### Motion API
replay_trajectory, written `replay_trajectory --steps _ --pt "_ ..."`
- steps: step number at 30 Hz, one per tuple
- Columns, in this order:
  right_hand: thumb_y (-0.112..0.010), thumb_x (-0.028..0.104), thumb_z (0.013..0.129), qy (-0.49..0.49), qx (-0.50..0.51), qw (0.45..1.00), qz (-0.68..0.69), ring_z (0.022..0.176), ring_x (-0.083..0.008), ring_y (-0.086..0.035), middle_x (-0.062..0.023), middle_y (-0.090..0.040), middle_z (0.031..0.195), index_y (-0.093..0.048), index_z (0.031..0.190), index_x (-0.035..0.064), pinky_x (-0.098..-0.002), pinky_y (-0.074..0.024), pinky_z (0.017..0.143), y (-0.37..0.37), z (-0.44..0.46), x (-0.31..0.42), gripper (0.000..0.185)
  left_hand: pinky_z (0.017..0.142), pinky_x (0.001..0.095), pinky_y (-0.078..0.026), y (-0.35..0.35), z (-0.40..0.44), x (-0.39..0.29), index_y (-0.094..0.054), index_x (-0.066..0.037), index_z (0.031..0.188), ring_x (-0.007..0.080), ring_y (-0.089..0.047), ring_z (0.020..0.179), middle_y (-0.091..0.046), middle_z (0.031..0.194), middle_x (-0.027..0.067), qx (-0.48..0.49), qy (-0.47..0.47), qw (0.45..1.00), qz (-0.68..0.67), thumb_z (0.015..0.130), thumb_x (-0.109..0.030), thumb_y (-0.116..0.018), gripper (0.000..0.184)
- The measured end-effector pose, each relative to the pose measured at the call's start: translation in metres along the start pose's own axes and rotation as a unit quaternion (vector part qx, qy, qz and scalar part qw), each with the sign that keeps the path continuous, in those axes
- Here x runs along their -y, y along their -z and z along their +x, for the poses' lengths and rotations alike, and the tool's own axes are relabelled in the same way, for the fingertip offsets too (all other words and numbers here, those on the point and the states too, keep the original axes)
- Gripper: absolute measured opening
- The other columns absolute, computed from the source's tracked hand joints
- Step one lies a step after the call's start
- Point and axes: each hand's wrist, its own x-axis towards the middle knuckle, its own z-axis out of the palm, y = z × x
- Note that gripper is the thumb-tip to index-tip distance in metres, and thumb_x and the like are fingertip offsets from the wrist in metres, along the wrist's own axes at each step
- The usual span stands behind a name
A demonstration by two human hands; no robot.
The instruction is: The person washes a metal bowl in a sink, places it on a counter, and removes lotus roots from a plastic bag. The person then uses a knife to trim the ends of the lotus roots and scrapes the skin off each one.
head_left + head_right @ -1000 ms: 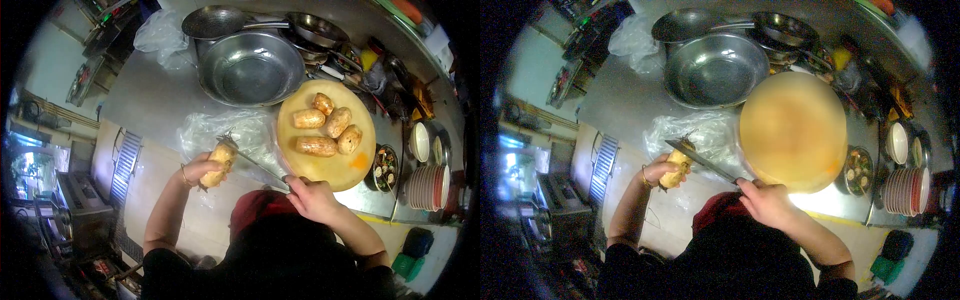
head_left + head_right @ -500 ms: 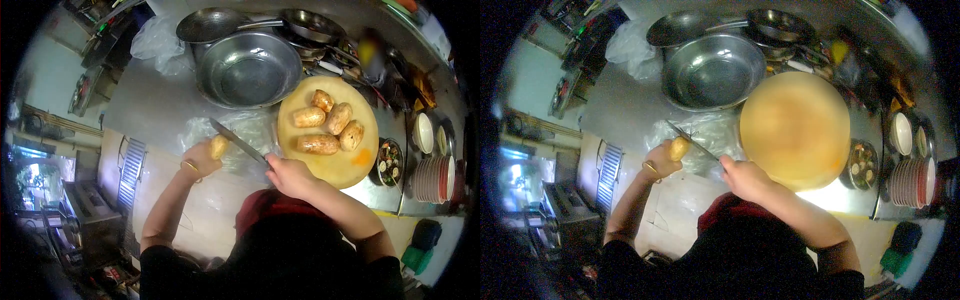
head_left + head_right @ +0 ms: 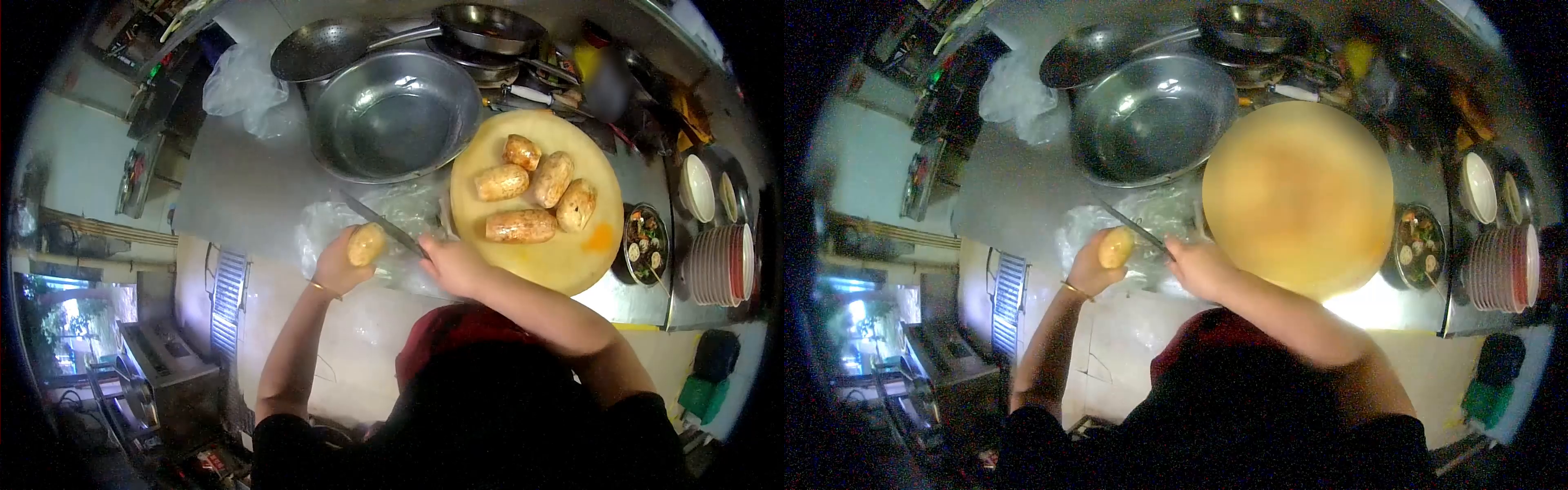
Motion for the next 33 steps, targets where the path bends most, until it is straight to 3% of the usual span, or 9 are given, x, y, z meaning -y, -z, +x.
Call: replay_trajectory --steps 5,11,12,14,16,20,25,29,33 --pt "-0.060 0.019 0.090 -0.025 -0.013 0.997 0.077 0.068 -0.0395 -0.061 -0.0176 -0.062 0.074 -0.049 0.116 0.0063 -0.0473 -0.0479 0.063 0.004 -0.025 -0.001 0.032 0.093 0.0412 -0.046 0.016 -0.013 -0.001 -0.053 -0.007 0.124 0.0338 -0.055 0.109 -0.060 0.114 0.0147 -0.099 -0.138 0.984 0.053 0.061 -0.017 -0.079 0.069" --pt "-0.062 0.018 0.090 -0.026 -0.068 0.993 0.091 0.066 -0.0345 -0.061 -0.0156 -0.062 0.075 -0.048 0.122 0.0060 -0.0422 -0.0479 0.061 0.032 -0.060 0.000 0.037 0.095 0.0409 -0.046 0.028 -0.020 -0.017 -0.044 -0.005 0.134 0.0292 -0.050 0.121 -0.048 0.134 0.0136 -0.235 -0.066 0.911 -0.334 0.071 -0.021 -0.080 0.074" --pt "-0.062 0.018 0.090 -0.033 -0.065 0.992 0.100 0.066 -0.0346 -0.061 -0.0155 -0.062 0.075 -0.048 0.122 0.0057 -0.0416 -0.0480 0.061 0.034 -0.068 0.000 0.037 0.096 0.0410 -0.046 0.024 -0.025 -0.029 -0.041 -0.006 0.138 0.0301 -0.049 0.123 -0.046 0.138 0.0137 -0.281 -0.049 0.866 -0.411 0.073 -0.028 -0.080 0.078" --pt "-0.061 0.017 0.090 -0.042 -0.074 0.990 0.114 0.066 -0.0346 -0.062 -0.0155 -0.062 0.076 -0.048 0.123 0.0050 -0.0406 -0.0483 0.061 0.044 -0.072 0.001 0.037 0.097 0.0433 -0.046 -0.002 -0.048 -0.048 -0.031 -0.013 0.148 0.0320 -0.046 0.127 -0.040 0.146 0.0104 -0.110 -0.066 0.592 -0.796 0.087 -0.060 -0.056 0.081" --pt "-0.061 0.014 0.090 -0.043 -0.092 0.987 0.128 0.066 -0.0329 -0.062 -0.0151 -0.062 0.074 -0.048 0.122 0.0041 -0.0385 -0.0486 0.061 0.046 -0.078 -0.001 0.036 0.097 0.0451 -0.045 -0.023 -0.048 -0.033 -0.041 -0.011 0.142 0.0317 -0.047 0.126 -0.045 0.143 0.0096 -0.056 0.111 0.412 -0.903 0.089 -0.054 -0.057 0.071" --pt "-0.061 0.012 0.090 -0.014 -0.132 0.984 0.121 0.064 -0.0307 -0.061 -0.0144 -0.061 0.074 -0.048 0.121 0.0031 -0.0367 -0.0486 0.061 0.050 -0.088 -0.012 0.035 0.099 0.0456 -0.043 -0.040 -0.035 -0.028 -0.051 -0.009 0.132 0.0326 -0.049 0.124 -0.052 0.136 0.0105 -0.055 0.111 0.486 -0.865 0.089 -0.038 -0.060 0.053" --pt "-0.063 0.017 0.088 -0.087 -0.090 0.979 0.161 0.072 -0.0339 -0.061 -0.0151 -0.061 0.080 -0.050 0.124 0.0036 -0.0420 -0.0487 0.066 0.072 -0.098 0.005 0.040 0.099 0.0464 -0.045 -0.017 -0.032 -0.052 -0.041 -0.008 0.140 0.0281 -0.054 0.118 -0.056 0.128 0.0128 0.079 -0.005 0.519 -0.851 0.076 -0.038 -0.074 0.077" --pt "-0.066 0.020 0.086 -0.027 -0.111 0.991 0.075 0.067 -0.0355 -0.064 -0.0132 -0.064 0.080 -0.052 0.120 0.0064 -0.0417 -0.0502 0.060 0.076 -0.109 0.003 0.039 0.089 0.0448 -0.055 -0.024 -0.039 -0.018 -0.037 -0.006 0.141 0.0291 -0.061 0.108 -0.055 0.126 0.0146 0.014 0.073 0.741 -0.668 0.078 -0.029 -0.075 0.077" --pt "-0.068 0.022 0.084 0.043 -0.098 0.994 -0.028 0.067 -0.0336 -0.065 -0.0131 -0.066 0.082 -0.053 0.118 0.0087 -0.0416 -0.0511 0.058 0.081 -0.118 0.007 0.040 0.086 0.0427 -0.055 -0.019 -0.038 -0.032 -0.040 -0.003 0.136 0.0249 -0.061 0.103 -0.057 0.120 0.0125 0.025 0.121 0.781 -0.612 0.077 -0.020 -0.074 0.071"
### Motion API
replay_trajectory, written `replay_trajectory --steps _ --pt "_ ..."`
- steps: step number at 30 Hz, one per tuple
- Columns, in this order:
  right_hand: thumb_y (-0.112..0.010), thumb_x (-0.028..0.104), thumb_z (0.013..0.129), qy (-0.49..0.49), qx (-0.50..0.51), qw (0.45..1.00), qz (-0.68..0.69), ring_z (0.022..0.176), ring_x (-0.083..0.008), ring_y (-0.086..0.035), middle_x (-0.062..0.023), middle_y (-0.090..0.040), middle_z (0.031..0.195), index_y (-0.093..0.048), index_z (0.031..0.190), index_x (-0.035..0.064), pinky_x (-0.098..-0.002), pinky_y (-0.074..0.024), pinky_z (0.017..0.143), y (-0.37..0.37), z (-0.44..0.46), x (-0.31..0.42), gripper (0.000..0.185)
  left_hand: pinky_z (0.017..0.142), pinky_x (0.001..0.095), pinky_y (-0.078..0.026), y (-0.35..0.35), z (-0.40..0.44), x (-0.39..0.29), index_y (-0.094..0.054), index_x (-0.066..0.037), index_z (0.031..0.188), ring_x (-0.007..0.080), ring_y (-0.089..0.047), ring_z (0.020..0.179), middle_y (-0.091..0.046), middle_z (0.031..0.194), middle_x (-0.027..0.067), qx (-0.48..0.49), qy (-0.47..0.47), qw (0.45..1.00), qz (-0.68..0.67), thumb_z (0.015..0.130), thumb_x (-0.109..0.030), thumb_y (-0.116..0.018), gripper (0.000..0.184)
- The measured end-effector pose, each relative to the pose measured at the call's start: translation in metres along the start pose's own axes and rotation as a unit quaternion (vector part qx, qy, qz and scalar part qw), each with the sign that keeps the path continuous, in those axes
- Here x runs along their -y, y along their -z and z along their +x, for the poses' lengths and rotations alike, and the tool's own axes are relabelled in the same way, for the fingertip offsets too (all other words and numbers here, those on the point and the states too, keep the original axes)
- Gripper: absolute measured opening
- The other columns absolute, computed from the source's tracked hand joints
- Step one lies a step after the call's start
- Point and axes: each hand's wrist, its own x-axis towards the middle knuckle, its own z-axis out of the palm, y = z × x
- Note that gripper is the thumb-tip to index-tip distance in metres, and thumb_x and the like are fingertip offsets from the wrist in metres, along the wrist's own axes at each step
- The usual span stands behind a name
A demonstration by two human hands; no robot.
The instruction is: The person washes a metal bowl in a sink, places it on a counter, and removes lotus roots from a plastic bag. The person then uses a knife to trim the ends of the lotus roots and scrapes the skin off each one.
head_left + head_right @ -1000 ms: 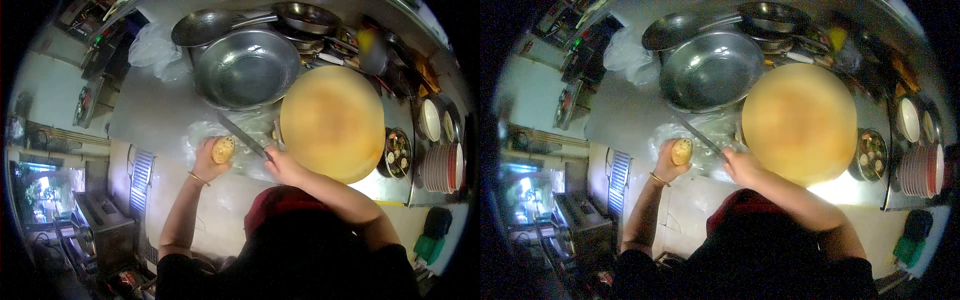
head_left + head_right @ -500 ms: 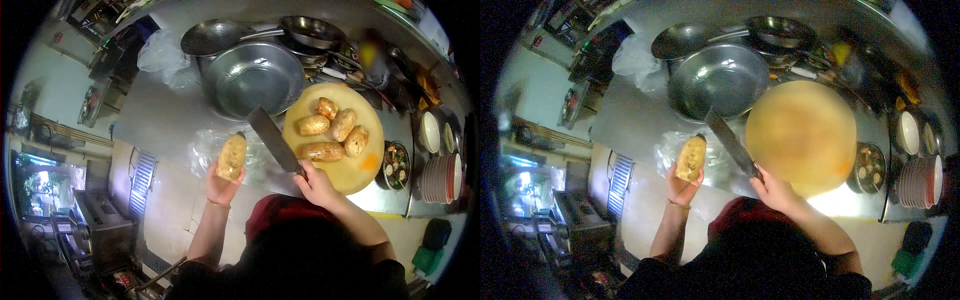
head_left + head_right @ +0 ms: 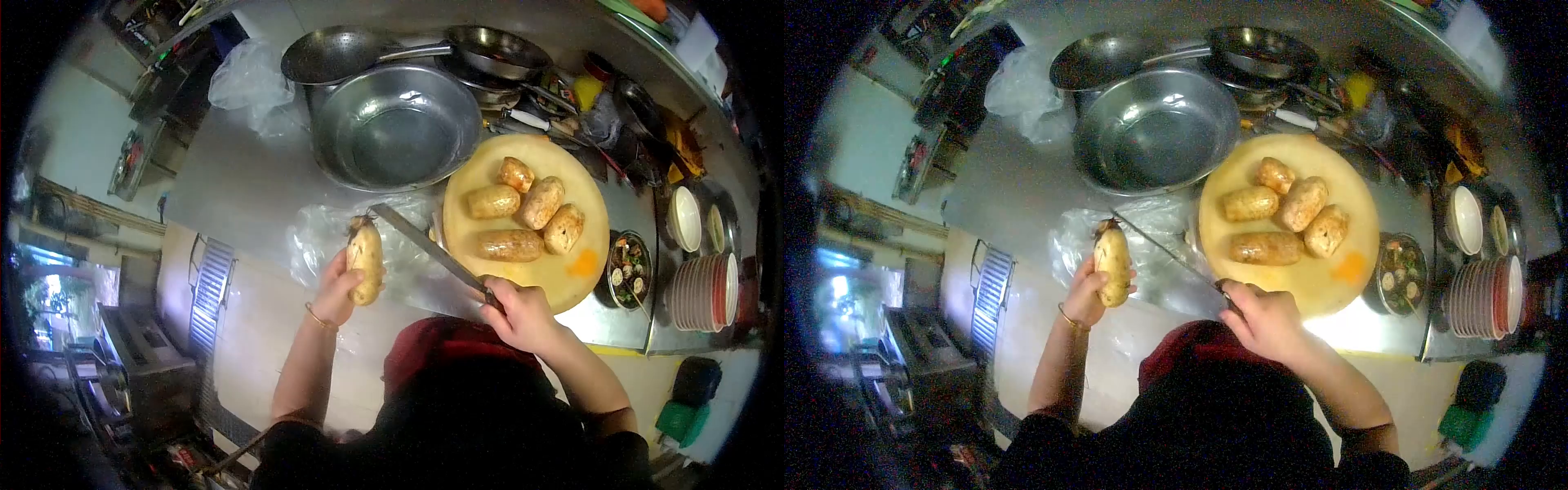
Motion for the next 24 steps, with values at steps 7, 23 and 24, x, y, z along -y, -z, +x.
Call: replay_trajectory --steps 7,23,24 --pt "-0.068 0.025 0.084 0.029 0.047 0.996 -0.076 0.063 -0.0289 -0.065 -0.0109 -0.065 0.081 -0.054 0.115 0.0089 -0.0405 -0.0504 0.055 0.006 -0.016 0.004 0.037 0.072 0.0265 -0.049 -0.003 -0.008 -0.002 -0.046 0.000 0.128 0.0109 -0.055 0.089 -0.057 0.102 0.0034 -0.042 0.004 0.978 0.205 0.073 -0.004 -0.073 0.062" --pt "-0.067 0.024 0.084 0.039 0.087 0.990 -0.106 0.068 -0.0303 -0.066 -0.0113 -0.067 0.087 -0.054 0.120 0.0098 -0.0410 -0.0517 0.057 0.001 -0.013 0.011 0.041 0.058 0.0293 -0.055 0.023 -0.013 -0.022 -0.052 0.000 0.121 0.0166 -0.065 0.078 -0.062 0.100 0.0089 0.077 0.087 0.986 0.116 0.074 -0.019 -0.067 0.053" --pt "-0.067 0.024 0.084 0.043 0.085 0.990 -0.103 0.067 -0.0306 -0.066 -0.0118 -0.067 0.087 -0.053 0.120 0.0098 -0.0411 -0.0516 0.057 0.001 -0.011 0.013 0.041 0.057 0.0290 -0.055 0.022 -0.014 -0.023 -0.052 0.000 0.121 0.0166 -0.065 0.077 -0.063 0.100 0.0089 0.082 0.095 0.985 0.117 0.074 -0.020 -0.067 0.053"
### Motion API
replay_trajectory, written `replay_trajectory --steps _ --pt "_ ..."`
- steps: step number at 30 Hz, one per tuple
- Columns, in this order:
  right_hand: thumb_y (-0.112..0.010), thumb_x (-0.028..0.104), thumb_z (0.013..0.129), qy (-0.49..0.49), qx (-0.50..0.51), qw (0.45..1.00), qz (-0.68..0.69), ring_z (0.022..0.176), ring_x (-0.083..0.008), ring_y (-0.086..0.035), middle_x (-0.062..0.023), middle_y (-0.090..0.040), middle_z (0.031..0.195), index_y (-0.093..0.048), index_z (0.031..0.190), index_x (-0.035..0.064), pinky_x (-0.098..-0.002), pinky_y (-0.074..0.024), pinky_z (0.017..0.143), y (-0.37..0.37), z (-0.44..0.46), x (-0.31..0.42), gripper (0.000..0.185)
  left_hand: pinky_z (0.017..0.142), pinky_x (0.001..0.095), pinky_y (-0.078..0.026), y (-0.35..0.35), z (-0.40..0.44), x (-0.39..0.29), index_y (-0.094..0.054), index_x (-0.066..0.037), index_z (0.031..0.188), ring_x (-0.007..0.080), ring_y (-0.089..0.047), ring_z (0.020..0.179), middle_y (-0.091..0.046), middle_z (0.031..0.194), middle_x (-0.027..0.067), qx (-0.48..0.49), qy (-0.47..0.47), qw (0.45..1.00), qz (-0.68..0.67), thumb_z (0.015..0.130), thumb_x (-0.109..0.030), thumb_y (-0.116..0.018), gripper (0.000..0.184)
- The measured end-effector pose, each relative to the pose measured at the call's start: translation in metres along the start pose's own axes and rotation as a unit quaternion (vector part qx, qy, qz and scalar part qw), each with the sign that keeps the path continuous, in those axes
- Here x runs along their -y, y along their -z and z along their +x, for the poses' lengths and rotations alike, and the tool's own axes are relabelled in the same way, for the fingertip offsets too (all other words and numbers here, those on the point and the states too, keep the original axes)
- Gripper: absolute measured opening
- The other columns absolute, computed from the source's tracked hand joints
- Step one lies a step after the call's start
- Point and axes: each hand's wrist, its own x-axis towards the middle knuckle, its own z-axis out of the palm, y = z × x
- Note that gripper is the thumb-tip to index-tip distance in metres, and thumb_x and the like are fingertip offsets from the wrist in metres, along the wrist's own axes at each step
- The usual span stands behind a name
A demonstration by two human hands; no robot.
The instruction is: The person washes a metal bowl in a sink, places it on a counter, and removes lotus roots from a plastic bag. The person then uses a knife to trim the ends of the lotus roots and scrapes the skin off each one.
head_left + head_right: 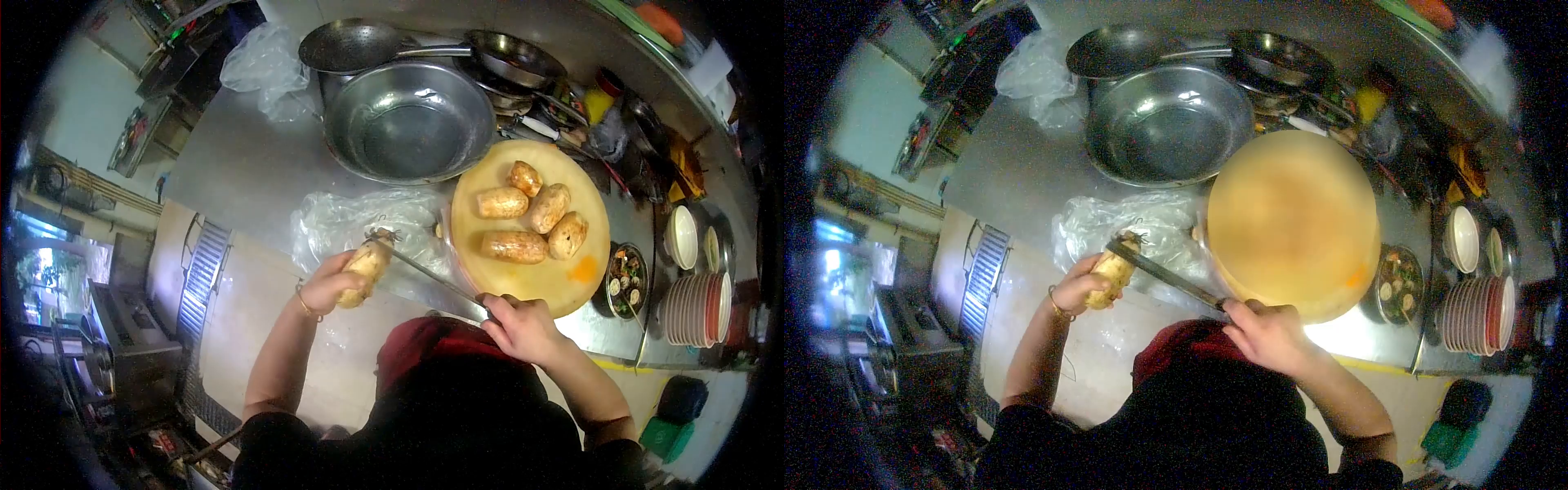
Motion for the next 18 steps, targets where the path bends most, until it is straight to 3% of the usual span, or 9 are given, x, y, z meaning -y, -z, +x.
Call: replay_trajectory --steps 3,6,9,12,15,18 --pt "-0.067 0.024 0.084 -0.014 0.025 1.000 0.000 0.066 -0.0327 -0.065 -0.0140 -0.067 0.085 -0.052 0.120 0.0092 -0.0424 -0.0515 0.058 0.007 0.007 0.007 0.041 0.065 0.0283 -0.051 -0.001 0.000 -0.005 -0.056 0.001 0.116 0.0144 -0.061 0.077 -0.062 0.092 0.0068 -0.006 0.021 1.000 0.012 0.075 -0.019 -0.069 0.048" --pt "-0.064 0.024 0.087 -0.035 0.056 0.998 0.020 0.064 -0.0335 -0.065 -0.0145 -0.066 0.080 -0.052 0.114 0.0095 -0.0439 -0.0517 0.056 0.004 0.022 0.013 0.033 0.065 0.0278 -0.050 -0.001 0.008 -0.004 -0.058 0.000 0.111 0.0134 -0.062 0.078 -0.063 0.089 0.0061 -0.054 -0.005 0.964 0.261 0.074 -0.021 -0.069 0.044" --pt "-0.062 0.023 0.088 -0.028 0.024 0.998 0.045 0.065 -0.0362 -0.065 -0.0161 -0.065 0.077 -0.051 0.112 0.0094 -0.0465 -0.0511 0.058 -0.002 0.040 0.007 0.030 0.066 0.0310 -0.051 0.010 0.021 -0.001 -0.060 -0.001 0.109 0.0177 -0.064 0.077 -0.066 0.088 0.0082 -0.097 -0.014 0.962 0.254 0.071 -0.025 -0.071 0.046" --pt "-0.060 0.021 0.090 -0.014 0.003 0.995 0.103 0.066 -0.0397 -0.064 -0.0187 -0.063 0.072 -0.050 0.109 0.0065 -0.0491 -0.0492 0.058 -0.015 0.061 0.001 0.026 0.069 0.0364 -0.052 0.016 0.025 -0.012 -0.060 -0.003 0.109 0.0271 -0.066 0.077 -0.067 0.089 0.0131 -0.133 -0.043 0.889 0.436 0.068 -0.027 -0.071 0.048" --pt "-0.060 0.021 0.090 -0.024 0.034 0.992 0.116 0.070 -0.0414 -0.063 -0.0196 -0.063 0.075 -0.047 0.113 0.0072 -0.0497 -0.0489 0.061 -0.023 0.082 -0.001 0.029 0.074 0.0400 -0.052 0.018 0.029 -0.017 -0.060 -0.004 0.108 0.0340 -0.066 0.083 -0.067 0.090 0.0175 -0.196 -0.033 0.854 0.482 0.066 -0.029 -0.070 0.050" --pt "-0.059 0.023 0.090 -0.055 0.070 0.987 0.134 0.073 -0.0423 -0.062 -0.0201 -0.063 0.076 -0.046 0.114 0.0085 -0.0508 -0.0485 0.063 -0.034 0.101 0.002 0.030 0.078 0.0396 -0.051 0.014 0.028 -0.020 -0.061 -0.005 0.107 0.0339 -0.065 0.088 -0.068 0.092 0.0184 -0.228 -0.027 0.784 0.576 0.067 -0.029 -0.069 0.048"
